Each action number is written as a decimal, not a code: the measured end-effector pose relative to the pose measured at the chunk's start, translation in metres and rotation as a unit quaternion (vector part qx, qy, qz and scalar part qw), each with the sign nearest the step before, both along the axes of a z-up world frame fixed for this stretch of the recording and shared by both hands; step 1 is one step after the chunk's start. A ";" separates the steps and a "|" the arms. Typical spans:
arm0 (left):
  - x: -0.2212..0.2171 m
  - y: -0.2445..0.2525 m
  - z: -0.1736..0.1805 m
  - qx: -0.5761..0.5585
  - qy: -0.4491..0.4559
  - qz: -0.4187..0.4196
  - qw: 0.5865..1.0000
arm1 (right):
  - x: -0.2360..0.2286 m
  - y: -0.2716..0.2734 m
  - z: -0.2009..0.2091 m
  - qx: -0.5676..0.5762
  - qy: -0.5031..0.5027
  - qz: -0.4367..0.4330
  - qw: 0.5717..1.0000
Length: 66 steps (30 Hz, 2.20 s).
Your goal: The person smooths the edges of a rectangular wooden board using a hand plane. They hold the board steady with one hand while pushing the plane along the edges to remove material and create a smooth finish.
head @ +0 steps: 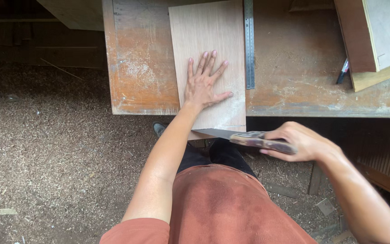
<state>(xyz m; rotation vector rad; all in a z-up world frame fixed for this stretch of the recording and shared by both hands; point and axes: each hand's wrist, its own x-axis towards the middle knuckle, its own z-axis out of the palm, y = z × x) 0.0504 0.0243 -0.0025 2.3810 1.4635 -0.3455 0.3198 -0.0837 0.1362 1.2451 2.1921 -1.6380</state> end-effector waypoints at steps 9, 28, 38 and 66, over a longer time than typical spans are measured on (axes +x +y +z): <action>0.003 0.001 0.002 -0.011 0.014 -0.027 0.999 | 0.017 0.011 -0.005 0.011 0.079 -0.039 0.996; -0.034 0.015 -0.004 0.026 -0.068 -0.030 0.997 | -0.046 -0.032 0.011 -0.003 0.093 -0.066 0.993; -0.071 -0.005 -0.005 0.034 -0.051 0.045 0.997 | -0.068 -0.012 0.034 0.013 0.077 -0.041 0.996; -0.060 -0.007 0.001 0.007 -0.046 0.088 0.995 | -0.160 -0.005 0.044 0.048 0.016 0.031 0.998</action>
